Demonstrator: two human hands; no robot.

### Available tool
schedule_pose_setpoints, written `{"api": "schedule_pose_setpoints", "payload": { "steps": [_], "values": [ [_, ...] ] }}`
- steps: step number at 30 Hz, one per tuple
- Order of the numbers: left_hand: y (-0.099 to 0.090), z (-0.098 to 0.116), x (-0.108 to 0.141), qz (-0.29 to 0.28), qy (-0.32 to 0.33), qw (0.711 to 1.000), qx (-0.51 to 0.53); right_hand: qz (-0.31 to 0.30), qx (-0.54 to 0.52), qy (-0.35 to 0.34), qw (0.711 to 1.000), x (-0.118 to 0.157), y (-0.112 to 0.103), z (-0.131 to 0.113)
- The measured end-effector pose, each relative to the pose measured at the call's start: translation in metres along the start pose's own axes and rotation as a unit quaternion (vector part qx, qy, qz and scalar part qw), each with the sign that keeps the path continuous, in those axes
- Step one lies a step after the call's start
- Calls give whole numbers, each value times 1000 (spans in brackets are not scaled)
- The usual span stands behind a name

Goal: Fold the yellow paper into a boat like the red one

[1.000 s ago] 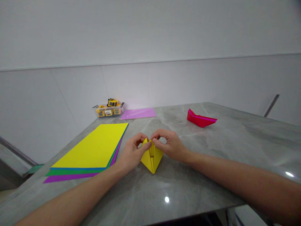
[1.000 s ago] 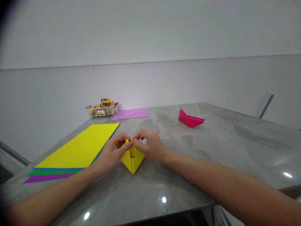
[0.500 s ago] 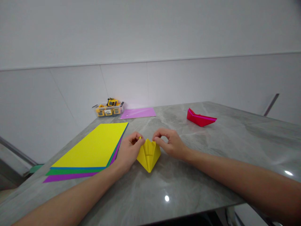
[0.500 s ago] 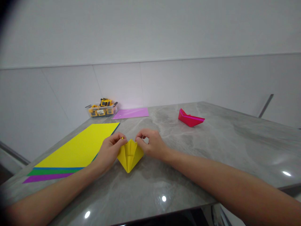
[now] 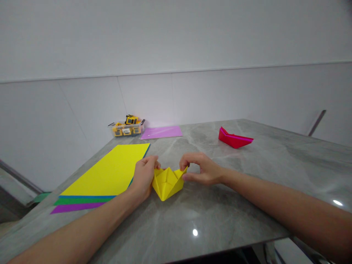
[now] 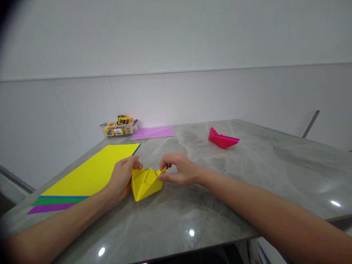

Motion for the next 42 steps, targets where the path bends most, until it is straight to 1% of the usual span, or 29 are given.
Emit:
{"api": "schedule_pose_setpoints", "payload": {
  "steps": [2,5,9,13,14,16,17,18,19,20,21,22,24,25,26,28,30,31,33,35,37,39,41,42],
  "values": [
    [1,0,0,3,-12,999,43,-19,-1,-19,1000,1,0,0],
    [2,1,0,19,-17,995,95,-28,0,-15,999,2,1,2],
    [3,1,0,55,-32,991,116,-39,6,-17,999,2,2,3],
    [3,-3,-2,68,-55,987,134,-34,39,-2,999,1,0,6],
    [2,-5,-3,61,-64,988,129,-28,50,5,998,0,-1,7],
    [1,-7,-6,26,-71,993,91,-15,59,30,998,-1,-4,11],
    [1,-6,-7,2,-59,997,53,-9,56,49,997,-1,-5,13],
    [0,-4,-8,-23,-33,999,0,-4,48,70,996,0,-6,16],
    [0,0,-9,-46,6,997,-64,-1,38,92,995,0,-7,19],
    [0,6,-8,-66,56,987,-135,-1,29,111,993,0,-6,23],
    [2,12,-5,-88,107,969,-204,-4,20,128,992,1,-6,26],
    [4,18,-2,-114,157,944,-266,-8,14,141,990,1,-5,29],
    [11,28,9,-179,241,887,-352,-19,2,160,987,2,-2,35],
    [14,32,14,-210,269,860,-380,-25,-2,166,986,2,0,38],
    [16,34,19,-239,282,838,-401,-28,-5,171,985,3,0,41],
    [17,34,24,-289,275,810,-430,-32,-8,176,984,3,0,44],
    [16,30,24,-320,254,792,-453,-26,3,153,988,3,-3,44],
    [15,28,24,-329,250,784,-463,-18,22,122,992,2,-6,41],
    [13,25,22,-340,257,772,-472,-8,84,28,996,1,-11,28],
    [13,22,21,-350,272,768,-461,-19,154,-64,986,2,-12,10],
    [14,21,20,-351,277,777,-444,-52,212,-109,970,3,-10,-4],
    [14,20,18,-342,267,792,-430,-85,259,-139,952,4,-5,-16],
    [14,21,15,-328,249,812,-414,-100,297,-156,937,4,-2,-23],
    [13,21,13,-316,236,827,-401,-99,312,-159,931,3,-1,-24]
  ]
}}
Point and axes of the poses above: each hand's wrist, its own x-axis away from the middle knuckle, its own y-axis out of the palm, z = x × y, the point moved 4 cm from there along -x, towards the middle knuckle, and after that the axes turned 9 degrees about x, right-handed, at the moved point
